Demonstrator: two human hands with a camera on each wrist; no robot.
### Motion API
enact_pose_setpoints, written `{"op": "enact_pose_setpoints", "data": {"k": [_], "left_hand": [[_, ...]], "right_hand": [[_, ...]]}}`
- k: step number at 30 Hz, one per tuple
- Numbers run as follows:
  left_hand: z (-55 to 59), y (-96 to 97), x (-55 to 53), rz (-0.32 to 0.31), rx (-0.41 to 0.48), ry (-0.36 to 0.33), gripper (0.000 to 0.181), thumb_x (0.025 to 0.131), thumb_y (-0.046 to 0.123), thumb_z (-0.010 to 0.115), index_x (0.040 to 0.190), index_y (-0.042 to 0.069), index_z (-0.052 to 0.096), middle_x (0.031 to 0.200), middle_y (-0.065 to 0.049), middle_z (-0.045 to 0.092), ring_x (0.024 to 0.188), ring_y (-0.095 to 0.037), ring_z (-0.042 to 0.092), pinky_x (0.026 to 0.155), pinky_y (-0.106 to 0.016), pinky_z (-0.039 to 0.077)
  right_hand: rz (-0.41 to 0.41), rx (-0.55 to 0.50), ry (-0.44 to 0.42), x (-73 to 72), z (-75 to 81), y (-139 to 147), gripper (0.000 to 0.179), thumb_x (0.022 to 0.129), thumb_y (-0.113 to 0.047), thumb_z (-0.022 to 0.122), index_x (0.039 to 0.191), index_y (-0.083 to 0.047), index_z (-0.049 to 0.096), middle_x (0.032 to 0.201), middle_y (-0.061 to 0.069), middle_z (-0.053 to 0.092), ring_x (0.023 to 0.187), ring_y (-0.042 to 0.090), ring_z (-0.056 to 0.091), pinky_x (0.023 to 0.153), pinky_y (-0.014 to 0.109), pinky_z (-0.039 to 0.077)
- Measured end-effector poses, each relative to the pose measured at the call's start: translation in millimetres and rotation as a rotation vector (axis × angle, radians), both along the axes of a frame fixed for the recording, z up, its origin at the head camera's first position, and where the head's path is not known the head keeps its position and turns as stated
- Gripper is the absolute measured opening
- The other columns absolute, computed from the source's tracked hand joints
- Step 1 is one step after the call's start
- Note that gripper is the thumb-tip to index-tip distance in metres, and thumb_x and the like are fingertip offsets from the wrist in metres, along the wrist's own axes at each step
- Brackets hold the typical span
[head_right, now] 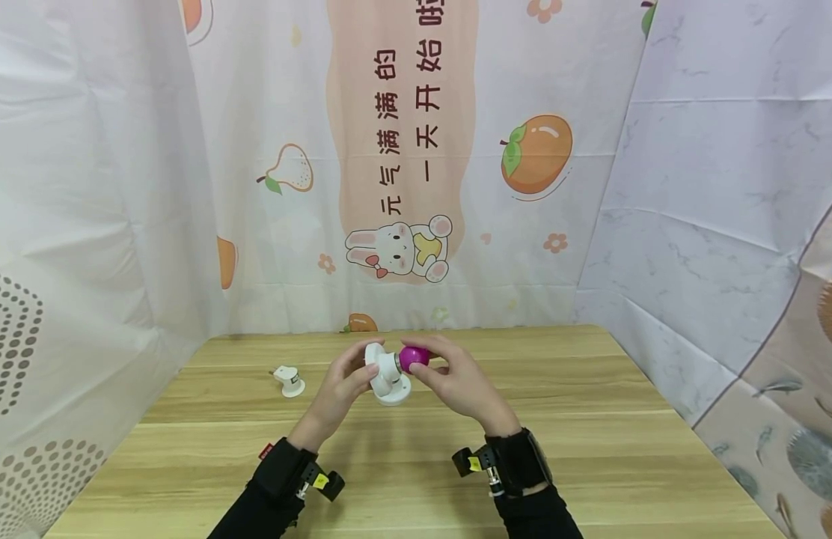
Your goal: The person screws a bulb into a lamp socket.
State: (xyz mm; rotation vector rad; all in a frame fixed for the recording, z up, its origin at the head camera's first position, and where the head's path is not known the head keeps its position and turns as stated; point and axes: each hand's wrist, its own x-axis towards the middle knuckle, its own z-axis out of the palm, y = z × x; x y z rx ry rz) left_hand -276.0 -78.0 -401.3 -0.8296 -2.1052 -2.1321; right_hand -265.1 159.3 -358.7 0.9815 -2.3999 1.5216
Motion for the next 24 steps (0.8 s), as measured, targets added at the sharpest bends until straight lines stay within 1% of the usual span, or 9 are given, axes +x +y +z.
{"op": "enact_pose_setpoints", "data": {"k": [4, 8, 14, 17, 20, 22, 24], "left_hand": [[0.7, 0.1, 0.5, 0.002, -0.009, -0.001, 0.054, 0.099, 0.026, 0.057, 0.147, 0.004, 0.047, 0.127, -0.018, 0.054, 0.11, -0.025, 0.058, 0.088, -0.037, 0.055], [1.2, 0.1, 0.8, 0.003, -0.007, -0.002, 0.054, 0.099, 0.026, 0.057, 0.148, 0.005, 0.047, 0.128, -0.018, 0.054, 0.11, -0.026, 0.058, 0.088, -0.038, 0.055], [1.0, 0.1, 0.7, 0.003, -0.018, 0.001, 0.054, 0.1, 0.026, 0.057, 0.148, 0.005, 0.047, 0.128, -0.018, 0.054, 0.11, -0.026, 0.058, 0.088, -0.039, 0.055], [0.5, 0.1, 0.0, 0.001, -0.019, 0.004, 0.054, 0.1, 0.026, 0.057, 0.148, 0.004, 0.047, 0.127, -0.018, 0.054, 0.11, -0.026, 0.058, 0.088, -0.039, 0.055], [0.2, 0.0, 0.0, 0.001, -0.018, 0.006, 0.054, 0.099, 0.026, 0.057, 0.147, 0.004, 0.047, 0.127, -0.018, 0.054, 0.11, -0.026, 0.058, 0.088, -0.039, 0.055], [-0.1, -0.1, 0.0, 0.003, -0.02, 0.008, 0.053, 0.099, 0.026, 0.057, 0.147, 0.004, 0.047, 0.127, -0.018, 0.054, 0.11, -0.026, 0.058, 0.088, -0.039, 0.055], [-0.5, -0.2, -0.1, 0.005, -0.021, 0.008, 0.053, 0.099, 0.025, 0.057, 0.147, 0.005, 0.048, 0.127, -0.018, 0.054, 0.11, -0.026, 0.058, 0.088, -0.039, 0.055]], "right_hand": [[0.021, -0.018, -0.027, -2.0, -1.5, -0.4, 0.04, 0.102, -0.017, 0.063, 0.141, -0.008, 0.059, 0.136, 0.017, 0.059, 0.102, 0.026, 0.067, 0.083, 0.038, 0.059], [0.036, -0.048, -0.064, -3.3, -1.8, -0.8, 0.041, 0.103, -0.016, 0.061, 0.142, -0.003, 0.057, 0.131, 0.021, 0.061, 0.093, 0.023, 0.072, 0.084, 0.038, 0.059], [0.034, -0.058, -0.081, -4.3, -2.0, -1.8, 0.04, 0.104, -0.015, 0.059, 0.141, 0.001, 0.056, 0.122, 0.023, 0.064, 0.092, 0.024, 0.071, 0.083, 0.035, 0.06], [0.015, -0.052, -0.085, -4.1, -1.9, -2.5, 0.041, 0.104, -0.016, 0.059, 0.141, 0.001, 0.056, 0.118, 0.021, 0.065, 0.091, 0.023, 0.071, 0.081, 0.033, 0.06], [-0.005, -0.051, -0.083, -3.4, -1.6, -3.6, 0.042, 0.104, -0.017, 0.059, 0.142, 0.001, 0.055, 0.117, 0.021, 0.066, 0.09, 0.025, 0.071, 0.081, 0.033, 0.06], [-0.026, -0.046, -0.075, -2.4, -1.4, -4.3, 0.043, 0.104, -0.019, 0.059, 0.143, -0.001, 0.055, 0.118, 0.02, 0.066, 0.095, 0.025, 0.07, 0.082, 0.034, 0.06], [-0.061, -0.035, -0.054, -1.6, -1.6, -4.6, 0.043, 0.104, -0.021, 0.061, 0.143, -0.003, 0.056, 0.122, 0.018, 0.065, 0.104, 0.028, 0.067, 0.084, 0.036, 0.059]]}}
